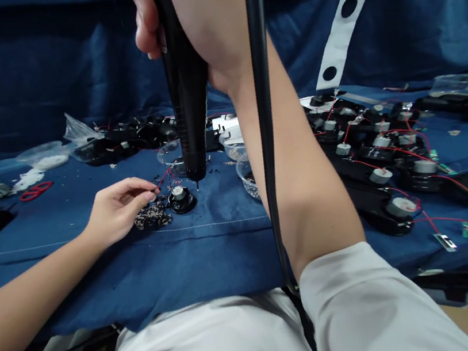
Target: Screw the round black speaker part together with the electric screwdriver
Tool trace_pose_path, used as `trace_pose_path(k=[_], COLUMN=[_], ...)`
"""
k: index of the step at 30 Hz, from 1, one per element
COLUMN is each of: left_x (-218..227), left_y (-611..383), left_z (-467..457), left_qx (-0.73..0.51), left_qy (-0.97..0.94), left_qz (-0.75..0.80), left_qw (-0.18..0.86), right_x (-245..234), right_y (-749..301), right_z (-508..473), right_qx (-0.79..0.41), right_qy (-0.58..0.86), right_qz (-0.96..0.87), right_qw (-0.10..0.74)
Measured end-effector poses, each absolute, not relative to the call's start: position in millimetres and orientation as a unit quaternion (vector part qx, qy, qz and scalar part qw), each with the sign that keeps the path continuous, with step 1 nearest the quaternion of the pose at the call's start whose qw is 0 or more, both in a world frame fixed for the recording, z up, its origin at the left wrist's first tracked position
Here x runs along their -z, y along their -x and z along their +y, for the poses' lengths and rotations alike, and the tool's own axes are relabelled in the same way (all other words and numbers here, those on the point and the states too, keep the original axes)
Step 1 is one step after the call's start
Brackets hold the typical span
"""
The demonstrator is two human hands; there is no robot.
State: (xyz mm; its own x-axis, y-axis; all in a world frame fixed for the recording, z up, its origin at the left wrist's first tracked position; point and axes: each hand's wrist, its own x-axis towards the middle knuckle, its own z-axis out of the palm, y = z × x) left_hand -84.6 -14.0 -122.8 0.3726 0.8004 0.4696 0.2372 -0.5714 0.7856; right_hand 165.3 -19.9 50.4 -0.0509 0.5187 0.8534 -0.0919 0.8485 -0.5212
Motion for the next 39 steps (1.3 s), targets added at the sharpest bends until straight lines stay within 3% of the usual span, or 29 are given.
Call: trace_pose_path(k=[4,12,17,24,39], left_x=[119.7,117.3,120.5,131.9,138.8], left_y=[86.8,88.0,89.5,88.4,82.3], left_z=[-15.3,-12.7,-9.7,5.4,12.0], left_qx=[-0.457,-0.406,-0.347,-0.345,-0.318], left_qy=[-0.762,-0.82,-0.822,-0.876,-0.879], left_qz=[0.338,0.336,0.384,0.278,0.297], left_qw=[0.31,0.223,0.236,0.191,0.193], right_x=[-48.5,-46.6,-44.9,-45.3,-40.8], right_y=[-168.6,-163.6,-159.9,-157.8,-154.3], right_z=[-11.5,-18.2,-22.9,-25.9,-21.5], right_qx=[-0.175,-0.211,-0.178,-0.203,-0.149], right_qy=[0.015,0.035,0.079,0.075,0.132], right_qz=[-0.722,-0.709,-0.713,-0.717,-0.697], right_qw=[0.669,0.672,0.673,0.663,0.689])
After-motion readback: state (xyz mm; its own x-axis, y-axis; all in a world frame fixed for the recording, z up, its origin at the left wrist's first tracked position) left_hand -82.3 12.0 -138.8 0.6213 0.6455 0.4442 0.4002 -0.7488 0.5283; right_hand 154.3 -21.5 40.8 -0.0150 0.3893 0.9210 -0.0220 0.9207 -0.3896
